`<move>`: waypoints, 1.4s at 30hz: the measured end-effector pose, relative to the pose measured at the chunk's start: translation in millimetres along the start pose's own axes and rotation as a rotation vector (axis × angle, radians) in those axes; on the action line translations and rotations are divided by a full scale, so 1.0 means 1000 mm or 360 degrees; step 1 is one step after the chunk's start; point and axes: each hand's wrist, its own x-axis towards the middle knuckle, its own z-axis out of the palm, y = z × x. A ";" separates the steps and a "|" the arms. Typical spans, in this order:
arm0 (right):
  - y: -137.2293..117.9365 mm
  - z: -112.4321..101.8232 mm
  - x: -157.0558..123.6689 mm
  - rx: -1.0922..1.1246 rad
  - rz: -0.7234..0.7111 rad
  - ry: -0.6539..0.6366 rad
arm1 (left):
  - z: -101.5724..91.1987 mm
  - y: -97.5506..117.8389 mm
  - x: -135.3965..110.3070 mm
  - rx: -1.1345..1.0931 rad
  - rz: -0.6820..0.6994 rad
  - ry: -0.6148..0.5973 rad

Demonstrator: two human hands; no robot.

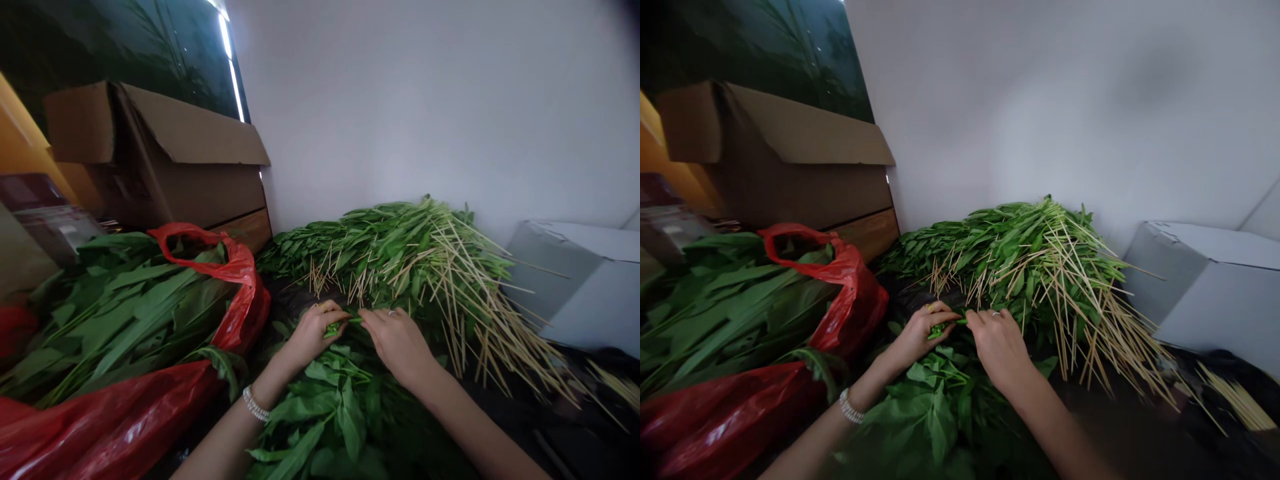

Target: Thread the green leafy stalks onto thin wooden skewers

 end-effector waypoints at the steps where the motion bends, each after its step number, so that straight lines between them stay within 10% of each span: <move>1: 0.000 0.001 0.000 -0.0014 -0.0001 -0.0012 | 0.001 0.000 0.000 0.0014 -0.0006 0.0016; 17: -0.013 -0.002 0.006 0.0032 0.0111 -0.0223 | 0.014 0.002 0.006 -0.0197 -0.0405 0.0434; 24: 0.001 -0.008 0.001 0.0068 0.0279 -0.0320 | -0.004 -0.037 0.005 -0.0398 -0.0875 0.0811; 42: -0.005 -0.006 0.002 0.0031 0.0214 -0.0326 | 0.004 -0.003 0.001 0.0052 0.0083 0.0108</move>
